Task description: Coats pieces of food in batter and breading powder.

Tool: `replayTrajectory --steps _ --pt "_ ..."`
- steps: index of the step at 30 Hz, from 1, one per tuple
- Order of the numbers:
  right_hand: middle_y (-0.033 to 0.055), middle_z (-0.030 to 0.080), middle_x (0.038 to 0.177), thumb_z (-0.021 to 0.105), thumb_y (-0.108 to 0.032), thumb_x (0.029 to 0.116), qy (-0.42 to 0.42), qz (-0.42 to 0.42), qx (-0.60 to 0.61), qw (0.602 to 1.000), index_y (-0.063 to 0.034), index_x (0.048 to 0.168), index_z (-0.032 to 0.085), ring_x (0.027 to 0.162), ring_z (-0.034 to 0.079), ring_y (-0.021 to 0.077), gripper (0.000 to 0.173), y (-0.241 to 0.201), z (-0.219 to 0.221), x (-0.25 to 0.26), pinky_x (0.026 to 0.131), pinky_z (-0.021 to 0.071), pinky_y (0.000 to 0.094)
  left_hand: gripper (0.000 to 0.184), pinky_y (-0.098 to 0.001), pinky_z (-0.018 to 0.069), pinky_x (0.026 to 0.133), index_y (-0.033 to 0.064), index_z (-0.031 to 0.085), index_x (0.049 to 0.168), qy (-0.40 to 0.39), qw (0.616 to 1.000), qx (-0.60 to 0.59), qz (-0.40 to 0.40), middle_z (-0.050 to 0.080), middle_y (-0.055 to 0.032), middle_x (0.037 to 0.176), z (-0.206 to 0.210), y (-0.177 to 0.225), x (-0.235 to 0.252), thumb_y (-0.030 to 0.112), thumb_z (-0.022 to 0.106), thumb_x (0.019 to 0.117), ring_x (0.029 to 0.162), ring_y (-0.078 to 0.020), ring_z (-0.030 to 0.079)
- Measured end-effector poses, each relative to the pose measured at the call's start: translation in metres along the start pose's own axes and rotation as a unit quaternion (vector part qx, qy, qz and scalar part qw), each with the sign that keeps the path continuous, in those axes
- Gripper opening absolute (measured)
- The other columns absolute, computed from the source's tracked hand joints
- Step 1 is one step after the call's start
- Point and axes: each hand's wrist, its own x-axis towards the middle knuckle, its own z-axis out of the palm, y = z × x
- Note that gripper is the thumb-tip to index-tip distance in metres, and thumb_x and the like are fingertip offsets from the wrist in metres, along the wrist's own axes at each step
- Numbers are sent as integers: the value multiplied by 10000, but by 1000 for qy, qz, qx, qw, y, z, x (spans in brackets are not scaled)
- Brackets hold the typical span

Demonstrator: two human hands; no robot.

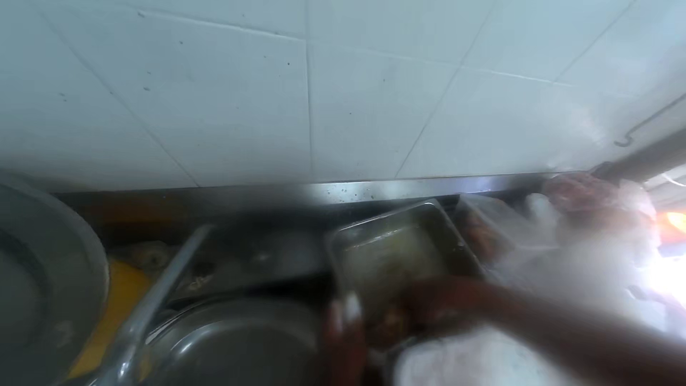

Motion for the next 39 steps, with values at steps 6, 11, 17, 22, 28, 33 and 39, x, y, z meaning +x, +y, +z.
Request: replayTrajectory --steps 6,11,17,22,28,33,39 --pt "211 670 1182 656 -370 960 151 163 68 973 -26 1271 622 1074 665 381 465 62 24 11 873 545 596 374 -486 556 945 -54 637 1270 1 999 -24 -26 710 -214 1136 7 19 -3 117 639 937 1051 -289 699" --pt "51 656 1033 544 -110 1051 188 28 454 870 -73 1299 601 873 634 113 258 35 -15 -36 795 553 292 356 -461 575 917 -64 661 1239 -4 1000 -25 -4 731 -202 1076 5 18 -2 169 619 973 997 -267 721" --pt "131 674 1249 736 -299 918 338 38 133 931 -134 1260 694 1148 643 314 382 48 -8 42 1003 513 568 338 -419 587 867 -25 679 1214 -6 1000 -12 -19 735 -152 1021 5 20 -1 217 600 992 933 -209 717" --pt "153 681 1118 728 -308 933 137 -144 57 978 -81 1197 676 1044 658 323 352 -15 8 39 911 529 590 292 -421 603 805 -5 703 1150 18 1000 15 9 741 -125 952 1 11 5 214 618 977 860 -192 723" --pt "228 442 1536 688 -203 957 179 115 -70 975 -99 1446 556 1386 455 462 517 89 16 11 1074 442 657 302 -433 598 837 -33 697 1160 31 999 -19 12 744 -157 991 7 15 1 176 641 950 912 -217 729" --pt "238 628 1266 780 -223 889 166 78 136 974 5 1326 589 1160 620 393 529 66 13 4 983 503 595 322 -489 582 851 -51 677 1180 16 999 -35 -20 726 -197 1004 6 22 -4 186 645 963 925 -272 717" --pt "208 548 1414 714 -426 934 284 130 74 947 -155 1327 657 1273 559 411 482 87 -15 34 1025 491 618 331 -472 584 852 -38 678 1203 23 999 -12 -21 733 -181 1012 10 19 -2 185 649 960 927 -249 720"
